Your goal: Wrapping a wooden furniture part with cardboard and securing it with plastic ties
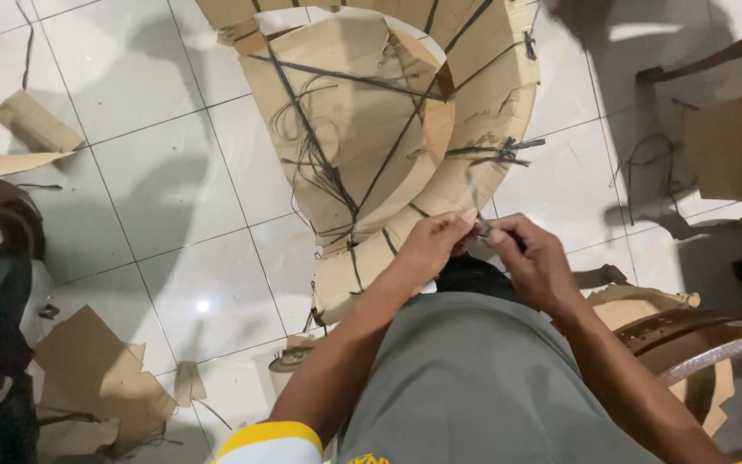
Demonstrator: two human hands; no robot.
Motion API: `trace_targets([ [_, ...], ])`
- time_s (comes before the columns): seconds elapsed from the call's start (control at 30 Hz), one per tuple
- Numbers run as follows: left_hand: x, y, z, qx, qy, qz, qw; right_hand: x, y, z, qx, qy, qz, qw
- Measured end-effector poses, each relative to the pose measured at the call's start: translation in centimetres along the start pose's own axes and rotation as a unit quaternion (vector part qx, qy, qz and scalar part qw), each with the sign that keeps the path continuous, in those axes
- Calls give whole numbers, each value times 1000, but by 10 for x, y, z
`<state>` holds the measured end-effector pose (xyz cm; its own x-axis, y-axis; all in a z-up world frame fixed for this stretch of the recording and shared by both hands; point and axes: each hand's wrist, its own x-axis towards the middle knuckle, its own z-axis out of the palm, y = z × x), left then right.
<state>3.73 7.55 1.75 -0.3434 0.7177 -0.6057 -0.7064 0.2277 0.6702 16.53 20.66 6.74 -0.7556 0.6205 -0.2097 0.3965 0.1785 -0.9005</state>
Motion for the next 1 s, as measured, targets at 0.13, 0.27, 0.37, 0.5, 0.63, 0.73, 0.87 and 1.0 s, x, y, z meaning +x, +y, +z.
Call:
trace_targets([
  [0.13,-1,1,0,-36,53,98,993,3,-7,20,-111,-95,11,989],
  [0.27,5,10,-33,-91,164,64,980,-14,13,18,-100,-99,82,987],
  [0.37,37,1,-71,-57,200,57,977,-24,39,-3,-100,-84,139,982],
  [0.5,97,-18,-94,86,302,64,947,-41,100,-32,-78,-88,182,976],
  [0.63,139,-21,-85,249,338,-14,908,-28,101,-55,-88,-112,252,957],
  [0.73,167,-31,-74,287,293,-34,911,-15,97,-73,-83,-122,274,950],
  [0.87,226,-83,-81,382,255,-78,885,17,65,-94,-39,-116,294,948],
  [1.0,274,-149,-106,471,216,-136,845,31,94,-115,-7,-149,306,940],
])
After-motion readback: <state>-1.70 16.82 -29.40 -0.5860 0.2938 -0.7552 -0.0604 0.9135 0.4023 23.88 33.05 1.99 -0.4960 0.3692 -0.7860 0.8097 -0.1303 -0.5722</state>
